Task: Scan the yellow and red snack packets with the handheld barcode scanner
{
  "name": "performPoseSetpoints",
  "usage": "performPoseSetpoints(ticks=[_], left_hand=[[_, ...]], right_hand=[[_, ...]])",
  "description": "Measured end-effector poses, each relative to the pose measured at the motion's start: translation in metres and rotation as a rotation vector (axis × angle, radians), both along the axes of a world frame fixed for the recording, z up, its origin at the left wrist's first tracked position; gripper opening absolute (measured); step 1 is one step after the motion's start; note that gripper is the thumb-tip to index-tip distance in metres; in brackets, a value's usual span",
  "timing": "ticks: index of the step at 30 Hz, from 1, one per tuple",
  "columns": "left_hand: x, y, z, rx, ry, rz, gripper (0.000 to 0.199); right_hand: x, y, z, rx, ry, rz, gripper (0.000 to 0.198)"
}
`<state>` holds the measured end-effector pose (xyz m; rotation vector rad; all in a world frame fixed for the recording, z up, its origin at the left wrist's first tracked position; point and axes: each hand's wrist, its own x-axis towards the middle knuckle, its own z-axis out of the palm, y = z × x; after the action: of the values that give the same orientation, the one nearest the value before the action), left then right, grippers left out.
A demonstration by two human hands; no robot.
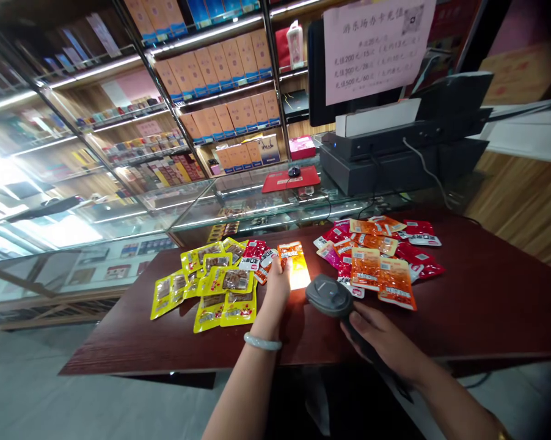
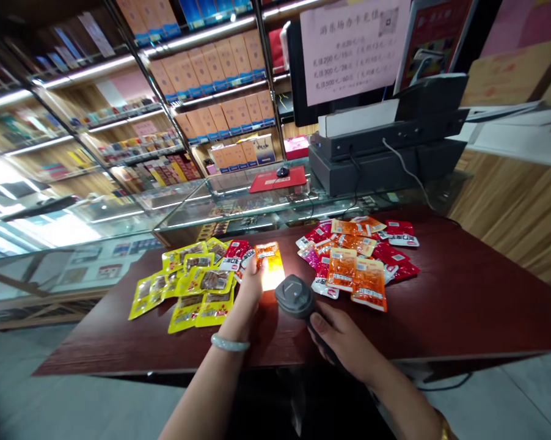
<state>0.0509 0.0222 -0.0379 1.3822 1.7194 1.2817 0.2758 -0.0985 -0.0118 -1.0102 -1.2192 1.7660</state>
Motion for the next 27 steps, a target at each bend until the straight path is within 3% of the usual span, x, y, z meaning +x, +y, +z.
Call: performPoseSetpoints(ticks=[5,9,11,13,15,18,23,27], left_hand=[[0.018,0.003,0.003,-0.034,-0.137,-0.052,0.027],[0.059,0.016,0.012,-0.016,-0.291,-0.308,0.037],[0.066,0.022,0.018,-0.003,-0.161,-0.337,0.041],[0.056,0.022,0.022,0.025,0.11,-0.281,0.048],[0.034,0.018,0.023,0.028,0.442,-0.196,0.055],[-0.006,0.01,0.022,-0.088,0.825,-0.065,0.07],[-0.05,0.019,0.022,-0.309,0.999,0.163,0.085],[-0.061,0.029,0.024,-0.347,1.06,0.118,0.074]], right_hand=[[0.005,0.0,-0.002,-0.054,-0.017,-0.062,0.055],[0.009,0.0,-0.011,-0.107,0.028,-0.13,0.052],[0.009,0.001,-0.012,-0.144,0.038,-0.176,0.05],[0.009,0.0,-0.01,-0.186,0.035,-0.22,0.051],[0.008,-0.001,-0.007,-0.208,0.031,-0.257,0.052],[0.006,-0.001,-0.005,-0.194,0.019,-0.262,0.051],[0.001,0.003,-0.01,-0.149,0.016,-0.187,0.051],[-0.003,0.003,-0.006,-0.114,0.011,-0.187,0.049]])
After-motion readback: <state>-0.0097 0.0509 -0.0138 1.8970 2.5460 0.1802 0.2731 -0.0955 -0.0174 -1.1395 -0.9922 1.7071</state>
